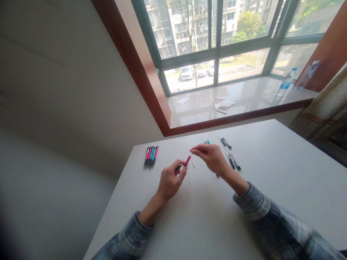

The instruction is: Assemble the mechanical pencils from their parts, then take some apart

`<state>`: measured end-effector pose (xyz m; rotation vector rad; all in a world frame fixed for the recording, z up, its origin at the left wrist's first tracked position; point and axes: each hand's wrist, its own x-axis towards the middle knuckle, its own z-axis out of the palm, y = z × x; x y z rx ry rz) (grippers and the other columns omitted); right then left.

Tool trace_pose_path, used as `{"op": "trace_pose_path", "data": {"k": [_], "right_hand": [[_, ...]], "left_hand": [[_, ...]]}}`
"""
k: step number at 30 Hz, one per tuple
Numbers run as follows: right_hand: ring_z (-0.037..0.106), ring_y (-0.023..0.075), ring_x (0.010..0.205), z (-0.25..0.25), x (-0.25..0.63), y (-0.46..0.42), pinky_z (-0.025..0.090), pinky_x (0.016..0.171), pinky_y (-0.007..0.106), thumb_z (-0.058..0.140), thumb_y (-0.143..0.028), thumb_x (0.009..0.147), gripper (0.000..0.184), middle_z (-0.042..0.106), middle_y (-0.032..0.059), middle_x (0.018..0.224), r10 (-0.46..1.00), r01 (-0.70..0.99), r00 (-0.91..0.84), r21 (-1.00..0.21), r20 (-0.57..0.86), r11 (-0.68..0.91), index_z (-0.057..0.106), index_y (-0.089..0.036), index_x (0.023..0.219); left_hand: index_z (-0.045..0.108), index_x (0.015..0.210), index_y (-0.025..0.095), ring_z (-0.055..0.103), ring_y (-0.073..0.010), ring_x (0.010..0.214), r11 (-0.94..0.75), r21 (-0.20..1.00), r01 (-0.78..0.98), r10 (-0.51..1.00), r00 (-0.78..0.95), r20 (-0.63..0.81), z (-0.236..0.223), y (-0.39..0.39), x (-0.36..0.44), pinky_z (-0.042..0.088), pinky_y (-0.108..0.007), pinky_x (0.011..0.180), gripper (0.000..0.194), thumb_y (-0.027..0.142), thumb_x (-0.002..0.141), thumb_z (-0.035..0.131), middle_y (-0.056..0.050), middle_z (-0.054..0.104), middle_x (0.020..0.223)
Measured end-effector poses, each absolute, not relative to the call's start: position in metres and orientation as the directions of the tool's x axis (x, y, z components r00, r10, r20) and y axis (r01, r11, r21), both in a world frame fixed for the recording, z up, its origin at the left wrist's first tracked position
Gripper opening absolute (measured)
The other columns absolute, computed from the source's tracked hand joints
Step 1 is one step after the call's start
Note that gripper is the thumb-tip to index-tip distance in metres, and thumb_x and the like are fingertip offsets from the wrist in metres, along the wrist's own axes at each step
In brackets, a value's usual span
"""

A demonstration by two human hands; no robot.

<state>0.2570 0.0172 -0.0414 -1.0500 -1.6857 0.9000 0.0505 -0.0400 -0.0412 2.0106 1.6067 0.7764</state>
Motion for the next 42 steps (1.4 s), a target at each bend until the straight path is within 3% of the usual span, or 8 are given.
{"op": "trace_pose_path", "data": {"k": [10, 20, 25, 28, 31, 42], "right_hand": [[0.073, 0.0201, 0.081, -0.04, 0.255, 0.014, 0.055, 0.076, 0.03, 0.068, -0.043, 0.093, 0.024, 0.08, 0.0052, 0.091, 0.889, 0.342, -0.313, -0.833, 0.336, 0.435, 0.082, -0.024, 0.092], [0.075, 0.0226, 0.092, -0.037, 0.253, 0.011, 0.058, 0.08, 0.031, 0.066, -0.048, 0.094, 0.031, 0.08, 0.007, 0.104, 0.889, 0.236, -0.356, -0.893, 0.289, 0.384, 0.079, -0.023, 0.108], [0.072, 0.02, 0.082, -0.042, 0.256, 0.013, 0.056, 0.075, 0.031, 0.061, -0.043, 0.098, 0.027, 0.079, 0.0057, 0.096, 0.901, 0.382, -0.313, -0.828, 0.301, 0.41, 0.078, -0.023, 0.105], [0.071, 0.0193, 0.08, -0.052, 0.257, 0.013, 0.054, 0.076, 0.031, 0.064, -0.025, 0.094, 0.019, 0.078, 0.0049, 0.094, 0.896, 0.53, -0.356, -0.733, 0.264, 0.427, 0.076, -0.022, 0.108], [0.071, 0.0193, 0.085, -0.061, 0.253, 0.01, 0.053, 0.077, 0.03, 0.063, -0.015, 0.09, 0.024, 0.076, 0.0059, 0.098, 0.883, 0.602, -0.419, -0.663, 0.211, 0.445, 0.075, -0.021, 0.11], [0.069, 0.0184, 0.081, -0.067, 0.245, 0.004, 0.05, 0.076, 0.029, 0.062, -0.015, 0.094, 0.022, 0.075, 0.0061, 0.099, 0.876, 0.655, -0.414, -0.588, 0.247, 0.475, 0.075, -0.022, 0.11]], "left_hand": [[0.069, 0.098, 0.026, 0.056, -0.0136, 0.062, -0.242, 0.63, 0.738, 0.97, 0.185, 0.156, -0.04, -0.041, 0.053, 0.034, -0.023, 0.062, 0.021, 0.038, 0.096, 0.052, 0.004, 0.06, 0.068], [0.069, 0.1, 0.023, 0.048, -0.0124, 0.059, -0.214, 0.724, 0.655, 0.976, 0.164, 0.14, -0.039, -0.039, 0.052, 0.034, -0.023, 0.061, 0.027, 0.043, 0.096, 0.051, 0.005, 0.051, 0.064], [0.063, 0.097, 0.021, 0.038, -0.0116, 0.058, -0.149, 0.846, 0.513, 0.988, 0.103, 0.112, -0.046, -0.032, 0.046, 0.033, -0.023, 0.058, 0.024, 0.042, 0.095, 0.053, 0.006, 0.041, 0.063], [0.058, 0.089, 0.02, 0.039, -0.0112, 0.06, -0.107, 0.903, 0.417, 0.994, 0.053, 0.094, -0.051, -0.027, 0.043, 0.034, -0.023, 0.059, 0.019, 0.038, 0.093, 0.055, 0.006, 0.044, 0.066], [0.052, 0.08, 0.02, 0.041, -0.011, 0.063, -0.071, 0.943, 0.326, 0.997, 0.037, 0.062, -0.054, -0.022, 0.042, 0.035, -0.023, 0.059, 0.017, 0.033, 0.091, 0.053, 0.005, 0.046, 0.07], [0.055, 0.086, 0.018, 0.036, -0.008, 0.056, 0.098, 0.995, -0.011, 0.995, -0.017, -0.098, -0.046, -0.018, 0.05, 0.029, -0.021, 0.053, 0.02, 0.038, 0.085, 0.062, 0.005, 0.044, 0.069]]}}
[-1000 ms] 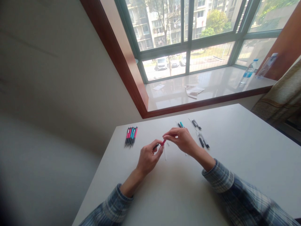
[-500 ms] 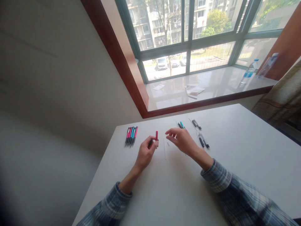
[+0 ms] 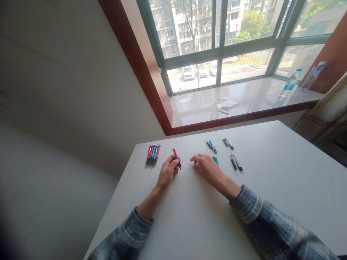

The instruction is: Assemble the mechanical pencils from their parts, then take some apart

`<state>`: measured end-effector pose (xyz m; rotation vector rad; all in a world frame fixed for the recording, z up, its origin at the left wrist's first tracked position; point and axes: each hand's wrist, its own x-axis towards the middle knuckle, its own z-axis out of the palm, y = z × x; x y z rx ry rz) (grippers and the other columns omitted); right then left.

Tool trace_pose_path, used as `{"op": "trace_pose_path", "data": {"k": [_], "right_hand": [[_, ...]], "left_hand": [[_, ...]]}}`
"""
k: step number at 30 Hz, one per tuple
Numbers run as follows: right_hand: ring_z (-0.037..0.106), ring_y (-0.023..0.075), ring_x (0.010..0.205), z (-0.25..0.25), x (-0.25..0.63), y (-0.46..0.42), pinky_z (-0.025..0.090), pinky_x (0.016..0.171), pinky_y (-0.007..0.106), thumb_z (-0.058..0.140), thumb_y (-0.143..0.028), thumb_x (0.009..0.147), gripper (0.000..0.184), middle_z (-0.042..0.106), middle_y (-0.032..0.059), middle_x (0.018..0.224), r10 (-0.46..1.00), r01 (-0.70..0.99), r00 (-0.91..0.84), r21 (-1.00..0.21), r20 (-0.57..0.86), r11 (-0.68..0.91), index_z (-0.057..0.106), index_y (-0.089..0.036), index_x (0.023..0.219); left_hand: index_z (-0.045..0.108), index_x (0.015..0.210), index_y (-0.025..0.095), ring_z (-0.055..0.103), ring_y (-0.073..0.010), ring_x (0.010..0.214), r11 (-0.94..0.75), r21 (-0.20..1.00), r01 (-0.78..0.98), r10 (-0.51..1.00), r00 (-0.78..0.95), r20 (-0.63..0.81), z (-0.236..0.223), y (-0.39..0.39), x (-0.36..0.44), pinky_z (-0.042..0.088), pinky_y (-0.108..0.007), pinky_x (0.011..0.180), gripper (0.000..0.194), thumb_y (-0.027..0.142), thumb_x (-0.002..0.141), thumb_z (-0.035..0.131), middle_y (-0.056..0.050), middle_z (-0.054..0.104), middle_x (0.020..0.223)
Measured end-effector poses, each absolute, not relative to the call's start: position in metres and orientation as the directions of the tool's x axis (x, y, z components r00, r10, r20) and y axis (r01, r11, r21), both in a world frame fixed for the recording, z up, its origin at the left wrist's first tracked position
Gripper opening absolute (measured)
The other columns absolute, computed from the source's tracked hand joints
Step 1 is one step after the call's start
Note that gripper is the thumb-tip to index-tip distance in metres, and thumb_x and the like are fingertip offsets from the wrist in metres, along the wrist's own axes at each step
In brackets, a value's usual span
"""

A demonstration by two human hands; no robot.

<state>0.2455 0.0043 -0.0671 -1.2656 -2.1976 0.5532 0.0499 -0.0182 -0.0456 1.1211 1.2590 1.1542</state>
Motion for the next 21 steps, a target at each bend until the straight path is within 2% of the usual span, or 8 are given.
{"op": "trace_pose_path", "data": {"k": [3, 6, 9, 12, 16, 21], "right_hand": [[0.069, 0.02, 0.084, -0.066, 0.244, 0.004, 0.051, 0.078, 0.031, 0.066, -0.022, 0.094, 0.016, 0.075, 0.0059, 0.097, 0.866, 0.614, -0.394, -0.612, 0.309, 0.498, 0.074, -0.023, 0.108], [0.069, 0.0186, 0.084, -0.06, 0.24, 0.0, 0.053, 0.076, 0.031, 0.068, -0.03, 0.095, 0.014, 0.074, 0.0045, 0.096, 0.852, 0.482, -0.378, -0.708, 0.363, 0.516, 0.071, -0.023, 0.107], [0.069, 0.0173, 0.082, -0.053, 0.235, -0.004, 0.055, 0.073, 0.03, 0.071, -0.035, 0.093, 0.016, 0.074, 0.0029, 0.096, 0.853, 0.388, -0.366, -0.772, 0.371, 0.503, 0.068, -0.023, 0.103], [0.07, 0.0176, 0.084, -0.049, 0.235, -0.005, 0.055, 0.072, 0.03, 0.073, -0.037, 0.091, 0.02, 0.074, 0.0026, 0.096, 0.864, 0.364, -0.343, -0.796, 0.368, 0.484, 0.066, -0.022, 0.102], [0.069, 0.0184, 0.084, -0.054, 0.244, 0.004, 0.054, 0.074, 0.031, 0.065, -0.037, 0.097, 0.016, 0.074, 0.0038, 0.094, 0.879, 0.424, -0.305, -0.774, 0.367, 0.471, 0.067, -0.022, 0.1], [0.068, 0.019, 0.081, -0.066, 0.253, 0.012, 0.051, 0.073, 0.03, 0.065, -0.024, 0.095, 0.009, 0.074, 0.0046, 0.096, 0.9, 0.624, -0.314, -0.648, 0.304, 0.437, 0.07, -0.021, 0.102]], "left_hand": [[0.056, 0.089, 0.018, 0.034, -0.0074, 0.057, 0.1, 0.992, -0.078, 0.995, -0.022, -0.102, -0.045, -0.018, 0.049, 0.027, -0.021, 0.052, 0.023, 0.04, 0.085, 0.065, 0.005, 0.044, 0.072], [0.057, 0.09, 0.019, 0.034, -0.0077, 0.058, 0.082, 0.993, -0.089, 0.997, -0.003, -0.083, -0.045, -0.019, 0.049, 0.029, -0.021, 0.054, 0.025, 0.042, 0.086, 0.066, 0.005, 0.044, 0.073], [0.057, 0.092, 0.018, 0.036, -0.0084, 0.061, 0.072, 0.994, -0.077, 0.996, 0.053, -0.068, -0.043, -0.02, 0.051, 0.03, -0.022, 0.056, 0.026, 0.042, 0.088, 0.065, 0.004, 0.046, 0.076], [0.058, 0.094, 0.018, 0.036, -0.0087, 0.061, 0.054, 0.998, -0.042, 0.992, 0.112, -0.05, -0.04, -0.021, 0.053, 0.031, -0.022, 0.056, 0.026, 0.042, 0.088, 0.064, 0.004, 0.047, 0.076], [0.057, 0.092, 0.019, 0.037, -0.0097, 0.061, 0.016, 0.998, 0.057, 0.996, 0.084, -0.021, -0.039, -0.02, 0.049, 0.032, -0.024, 0.058, 0.02, 0.038, 0.088, 0.06, 0.004, 0.046, 0.074], [0.047, 0.079, 0.02, 0.039, -0.0119, 0.064, -0.043, 0.968, 0.248, 0.999, 0.031, 0.036, -0.042, -0.022, 0.04, 0.032, -0.026, 0.061, 0.015, 0.029, 0.091, 0.043, 0.003, 0.048, 0.074]]}}
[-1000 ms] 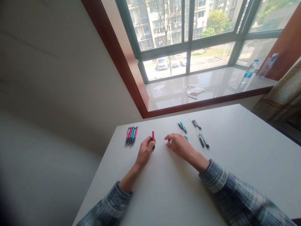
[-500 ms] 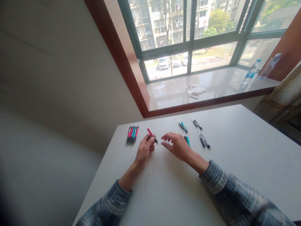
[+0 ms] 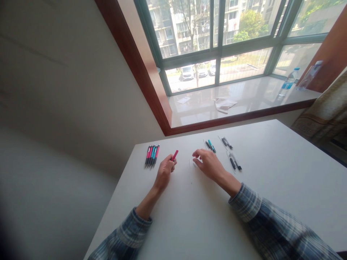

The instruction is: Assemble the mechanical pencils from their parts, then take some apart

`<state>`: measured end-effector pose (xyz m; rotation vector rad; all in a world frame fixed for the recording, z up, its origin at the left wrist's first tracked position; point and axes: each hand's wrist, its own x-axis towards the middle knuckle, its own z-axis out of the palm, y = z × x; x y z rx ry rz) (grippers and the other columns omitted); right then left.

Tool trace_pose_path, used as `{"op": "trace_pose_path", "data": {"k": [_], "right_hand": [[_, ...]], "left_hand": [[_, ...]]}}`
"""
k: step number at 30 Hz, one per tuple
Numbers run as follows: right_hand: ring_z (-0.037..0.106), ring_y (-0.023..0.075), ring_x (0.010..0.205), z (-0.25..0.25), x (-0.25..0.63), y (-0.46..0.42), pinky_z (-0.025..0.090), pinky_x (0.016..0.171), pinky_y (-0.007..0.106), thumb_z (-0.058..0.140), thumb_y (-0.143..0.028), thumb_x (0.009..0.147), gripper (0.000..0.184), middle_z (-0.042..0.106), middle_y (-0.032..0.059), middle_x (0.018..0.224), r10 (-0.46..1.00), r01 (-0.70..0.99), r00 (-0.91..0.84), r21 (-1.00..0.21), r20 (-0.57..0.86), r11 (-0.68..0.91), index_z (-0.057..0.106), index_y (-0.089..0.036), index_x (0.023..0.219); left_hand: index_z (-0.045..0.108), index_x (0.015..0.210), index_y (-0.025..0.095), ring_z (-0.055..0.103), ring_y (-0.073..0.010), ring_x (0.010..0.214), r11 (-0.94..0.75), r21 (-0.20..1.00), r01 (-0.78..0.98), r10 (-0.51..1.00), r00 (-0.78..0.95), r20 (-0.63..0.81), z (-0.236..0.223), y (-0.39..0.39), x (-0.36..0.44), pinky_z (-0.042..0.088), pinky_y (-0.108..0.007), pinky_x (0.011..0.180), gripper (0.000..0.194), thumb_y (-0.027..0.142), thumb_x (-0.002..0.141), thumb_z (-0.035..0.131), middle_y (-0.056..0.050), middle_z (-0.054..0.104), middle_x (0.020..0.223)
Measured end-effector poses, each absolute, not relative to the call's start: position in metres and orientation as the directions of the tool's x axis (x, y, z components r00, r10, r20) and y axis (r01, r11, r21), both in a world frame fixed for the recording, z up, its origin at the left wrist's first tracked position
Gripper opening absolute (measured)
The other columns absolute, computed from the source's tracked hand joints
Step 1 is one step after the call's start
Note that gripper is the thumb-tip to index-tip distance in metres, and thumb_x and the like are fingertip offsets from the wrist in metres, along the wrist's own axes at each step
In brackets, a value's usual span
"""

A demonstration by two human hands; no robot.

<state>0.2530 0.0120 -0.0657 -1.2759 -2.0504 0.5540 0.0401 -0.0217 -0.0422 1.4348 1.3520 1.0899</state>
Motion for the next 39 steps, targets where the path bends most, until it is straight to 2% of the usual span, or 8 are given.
{"op": "trace_pose_path", "data": {"k": [6, 11, 15, 21, 24, 27, 32, 39], "right_hand": [[0.069, 0.0188, 0.083, -0.07, 0.245, 0.006, 0.049, 0.076, 0.028, 0.065, -0.017, 0.092, 0.018, 0.074, 0.0055, 0.1, 0.888, 0.659, -0.384, -0.599, 0.251, 0.454, 0.071, -0.022, 0.109], [0.07, 0.0179, 0.085, -0.07, 0.244, 0.006, 0.048, 0.078, 0.027, 0.056, -0.005, 0.092, 0.028, 0.075, 0.0052, 0.098, 0.883, 0.661, -0.405, -0.591, 0.238, 0.462, 0.072, -0.021, 0.108], [0.069, 0.0214, 0.094, -0.066, 0.242, 0.005, 0.047, 0.083, 0.03, 0.054, -0.002, 0.092, 0.031, 0.075, 0.0077, 0.099, 0.885, 0.72, -0.405, -0.517, 0.229, 0.463, 0.073, -0.02, 0.109], [0.069, 0.0177, 0.081, -0.066, 0.242, 0.005, 0.046, 0.075, 0.027, 0.054, -0.005, 0.092, 0.033, 0.073, 0.0081, 0.103, 0.891, 0.733, -0.402, -0.508, 0.212, 0.452, 0.075, -0.02, 0.112], [0.067, 0.0175, 0.075, -0.067, 0.242, 0.005, 0.044, 0.069, 0.027, 0.056, -0.007, 0.091, 0.029, 0.073, 0.0073, 0.095, 0.874, 0.724, -0.45, -0.498, 0.183, 0.476, 0.079, -0.022, 0.099], [0.067, 0.0178, 0.075, -0.066, 0.24, 0.003, 0.044, 0.069, 0.027, 0.055, -0.008, 0.091, 0.029, 0.073, 0.0069, 0.091, 0.867, 0.707, -0.465, -0.514, 0.179, 0.486, 0.08, -0.023, 0.096], [0.068, 0.0181, 0.078, -0.061, 0.234, 0.0, 0.045, 0.072, 0.026, 0.055, -0.009, 0.092, 0.03, 0.073, 0.0067, 0.087, 0.849, 0.652, -0.493, -0.566, 0.188, 0.504, 0.081, -0.022, 0.099], [0.068, 0.0179, 0.075, -0.056, 0.231, -0.003, 0.046, 0.07, 0.026, 0.057, -0.01, 0.087, 0.031, 0.077, 0.0062, 0.087, 0.852, 0.581, -0.498, -0.668, 0.161, 0.465, 0.083, -0.023, 0.097]], "left_hand": [[0.041, 0.072, 0.022, 0.043, -0.0145, 0.061, -0.061, 0.837, 0.543, 0.997, 0.066, 0.03, -0.038, -0.027, 0.043, 0.029, -0.029, 0.06, 0.021, 0.027, 0.092, 0.038, 0.003, 0.051, 0.065], [0.033, 0.071, 0.022, 0.036, -0.0145, 0.057, -0.061, 0.761, 0.646, 0.998, 0.055, 0.034, -0.036, -0.027, 0.046, 0.022, -0.03, 0.057, 0.022, 0.026, 0.091, 0.04, 0.004, 0.041, 0.06], [0.032, 0.068, 0.022, 0.035, -0.0135, 0.058, -0.077, 0.722, 0.687, 0.997, 0.047, 0.061, -0.039, -0.027, 0.048, 0.024, -0.029, 0.057, 0.028, 0.031, 0.091, 0.044, 0.005, 0.038, 0.06], [0.049, 0.068, 0.021, 0.045, -0.014, 0.059, -0.068, 0.601, 0.796, 0.997, 0.032, 0.071, -0.04, -0.026, 0.049, 0.029, -0.027, 0.059, 0.043, 0.058, 0.084, 0.064, 0.004, 0.052, 0.062], [0.066, 0.08, 0.023, 0.058, -0.0182, 0.065, -0.077, 0.519, 0.852, 0.997, 0.061, 0.048, -0.04, -0.026, 0.048, 0.034, -0.028, 0.063, 0.036, 0.058, 0.086, 0.064, -0.002, 0.069, 0.073], [0.075, 0.096, 0.027, 0.067, -0.0233, 0.076, -0.089, 0.459, 0.884, 0.996, 0.083, 0.034, -0.039, -0.027, 0.047, 0.038, -0.029, 0.068, 0.034, 0.058, 0.088, 0.064, -0.007, 0.077, 0.086], [0.078, 0.103, 0.03, 0.071, -0.0267, 0.084, -0.067, 0.423, 0.904, 0.997, 0.074, 0.0, -0.037, -0.028, 0.049, 0.042, -0.031, 0.072, 0.037, 0.06, 0.088, 0.063, -0.01, 0.079, 0.091], [0.079, 0.109, 0.03, 0.071, -0.0252, 0.088, -0.084, 0.441, 0.894, 0.996, 0.087, 0.013, -0.039, -0.025, 0.05, 0.045, -0.03, 0.074, 0.029, 0.046, 0.089, 0.064, -0.008, 0.08, 0.099]]}}
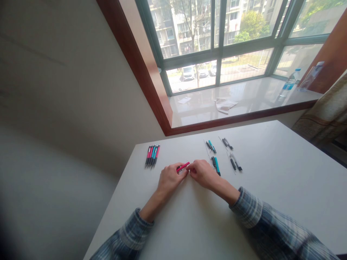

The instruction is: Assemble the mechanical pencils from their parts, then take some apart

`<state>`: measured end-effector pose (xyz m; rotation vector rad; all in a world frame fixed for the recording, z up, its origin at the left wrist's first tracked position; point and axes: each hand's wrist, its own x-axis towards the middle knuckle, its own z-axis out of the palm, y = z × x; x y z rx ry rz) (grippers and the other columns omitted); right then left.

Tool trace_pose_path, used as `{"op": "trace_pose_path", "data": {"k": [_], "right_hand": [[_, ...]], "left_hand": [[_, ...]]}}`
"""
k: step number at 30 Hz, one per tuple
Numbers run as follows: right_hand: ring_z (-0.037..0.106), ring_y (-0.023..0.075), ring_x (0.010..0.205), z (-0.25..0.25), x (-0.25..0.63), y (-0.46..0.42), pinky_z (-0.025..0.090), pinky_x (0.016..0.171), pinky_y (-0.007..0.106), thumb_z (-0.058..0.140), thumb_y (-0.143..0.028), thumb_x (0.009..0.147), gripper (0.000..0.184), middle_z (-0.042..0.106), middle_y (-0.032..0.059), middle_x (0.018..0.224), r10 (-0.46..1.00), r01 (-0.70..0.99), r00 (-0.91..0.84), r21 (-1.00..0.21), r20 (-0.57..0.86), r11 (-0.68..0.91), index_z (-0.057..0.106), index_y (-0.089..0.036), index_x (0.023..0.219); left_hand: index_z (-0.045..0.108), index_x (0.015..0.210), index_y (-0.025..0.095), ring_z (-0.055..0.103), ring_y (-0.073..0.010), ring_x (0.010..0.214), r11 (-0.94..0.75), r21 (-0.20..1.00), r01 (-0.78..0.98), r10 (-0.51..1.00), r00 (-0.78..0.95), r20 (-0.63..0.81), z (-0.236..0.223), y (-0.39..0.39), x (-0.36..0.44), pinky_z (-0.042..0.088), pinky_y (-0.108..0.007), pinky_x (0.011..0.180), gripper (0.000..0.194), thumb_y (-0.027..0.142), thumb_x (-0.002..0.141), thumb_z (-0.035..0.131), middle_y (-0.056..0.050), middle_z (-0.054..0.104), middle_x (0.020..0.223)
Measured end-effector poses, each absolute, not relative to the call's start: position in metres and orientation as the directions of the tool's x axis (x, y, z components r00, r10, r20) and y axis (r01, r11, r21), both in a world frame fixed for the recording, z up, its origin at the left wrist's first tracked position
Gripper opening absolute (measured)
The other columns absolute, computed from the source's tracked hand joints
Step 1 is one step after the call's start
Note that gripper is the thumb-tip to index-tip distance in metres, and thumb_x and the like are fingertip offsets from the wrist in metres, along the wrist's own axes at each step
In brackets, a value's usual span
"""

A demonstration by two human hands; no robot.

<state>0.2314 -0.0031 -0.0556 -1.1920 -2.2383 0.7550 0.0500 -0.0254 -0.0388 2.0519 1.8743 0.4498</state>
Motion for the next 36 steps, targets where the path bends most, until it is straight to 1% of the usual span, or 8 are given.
{"op": "trace_pose_path", "data": {"k": [3, 7, 13, 19, 24, 30, 33, 36], "right_hand": [[0.069, 0.0182, 0.073, -0.053, 0.232, -0.003, 0.046, 0.068, 0.026, 0.056, -0.01, 0.086, 0.032, 0.078, 0.0066, 0.086, 0.861, 0.577, -0.487, -0.686, 0.147, 0.444, 0.083, -0.023, 0.097], [0.069, 0.0189, 0.073, -0.053, 0.238, -0.001, 0.048, 0.07, 0.027, 0.056, -0.009, 0.084, 0.034, 0.079, 0.0066, 0.087, 0.893, 0.611, -0.431, -0.685, 0.132, 0.396, 0.083, -0.022, 0.1], [0.069, 0.0192, 0.075, -0.052, 0.248, 0.005, 0.051, 0.071, 0.029, 0.055, -0.012, 0.089, 0.03, 0.078, 0.0054, 0.087, 0.915, 0.592, -0.364, -0.714, 0.176, 0.373, 0.081, -0.022, 0.099], [0.073, 0.0171, 0.077, -0.057, 0.253, 0.011, 0.057, 0.074, 0.028, 0.058, -0.017, 0.091, 0.033, 0.079, 0.0061, 0.102, 0.943, 0.48, -0.264, -0.82, 0.202, 0.31, 0.073, -0.023, 0.12], [0.073, 0.0198, 0.079, -0.062, 0.256, 0.015, 0.055, 0.078, 0.031, 0.057, -0.013, 0.09, 0.032, 0.079, 0.0042, 0.088, 0.934, 0.577, -0.305, -0.745, 0.183, 0.335, 0.075, -0.023, 0.115], [0.071, 0.0189, 0.081, -0.063, 0.258, 0.016, 0.054, 0.075, 0.029, 0.055, -0.005, 0.085, 0.034, 0.077, 0.0054, 0.094, 0.917, 0.624, -0.301, -0.673, 0.263, 0.398, 0.075, -0.021, 0.108], [0.07, 0.0186, 0.08, -0.063, 0.258, 0.017, 0.056, 0.075, 0.03, 0.056, -0.008, 0.086, 0.031, 0.076, 0.0058, 0.093, 0.914, 0.586, -0.298, -0.703, 0.275, 0.403, 0.075, -0.021, 0.106], [0.072, 0.019, 0.083, -0.061, 0.256, 0.017, 0.058, 0.079, 0.033, 0.059, -0.015, 0.089, 0.023, 0.075, 0.0053, 0.094, 0.918, 0.455, -0.258, -0.8, 0.301, 0.39, 0.075, -0.022, 0.105]], "left_hand": [[0.078, 0.105, 0.029, 0.071, -0.0248, 0.084, -0.084, 0.397, 0.914, 0.996, 0.093, -0.003, -0.037, -0.025, 0.049, 0.043, -0.03, 0.071, 0.027, 0.045, 0.09, 0.062, -0.008, 0.08, 0.097], [0.077, 0.095, 0.027, 0.069, -0.0256, 0.077, -0.039, 0.252, 0.967, 0.998, 0.048, -0.032, -0.035, -0.024, 0.044, 0.039, -0.03, 0.065, 0.026, 0.047, 0.09, 0.061, -0.009, 0.078, 0.088], [0.075, 0.1, 0.026, 0.068, -0.0258, 0.072, -0.047, 0.15, 0.988, 0.998, 0.053, -0.038, -0.039, -0.024, 0.038, 0.039, -0.031, 0.065, 0.026, 0.042, 0.094, 0.055, -0.01, 0.076, 0.083], [0.075, 0.097, 0.026, 0.068, -0.0246, 0.075, -0.03, 0.218, 0.975, 0.999, 0.037, -0.028, -0.041, -0.023, 0.036, 0.038, -0.031, 0.066, 0.027, 0.045, 0.094, 0.056, -0.01, 0.076, 0.085], [0.076, 0.1, 0.029, 0.069, -0.0248, 0.076, -0.053, 0.18, 0.982, 0.998, 0.057, -0.018, -0.036, -0.022, 0.032, 0.038, -0.031, 0.066, 0.025, 0.045, 0.094, 0.058, -0.009, 0.077, 0.088], [0.075, 0.098, 0.027, 0.069, -0.0244, 0.078, -0.047, 0.146, 0.988, 0.998, 0.052, -0.03, -0.037, -0.02, 0.031, 0.04, -0.03, 0.068, 0.022, 0.042, 0.094, 0.059, -0.009, 0.076, 0.084], [0.075, 0.099, 0.027, 0.067, -0.0232, 0.075, -0.055, 0.217, 0.975, 0.998, 0.058, -0.006, -0.037, -0.019, 0.03, 0.038, -0.029, 0.066, 0.02, 0.038, 0.093, 0.059, -0.007, 0.076, 0.083], [0.075, 0.101, 0.026, 0.064, -0.0205, 0.068, -0.083, 0.386, 0.919, 0.996, 0.066, 0.057, -0.037, -0.019, 0.03, 0.037, -0.028, 0.065, 0.024, 0.039, 0.094, 0.055, -0.004, 0.074, 0.077]]}}
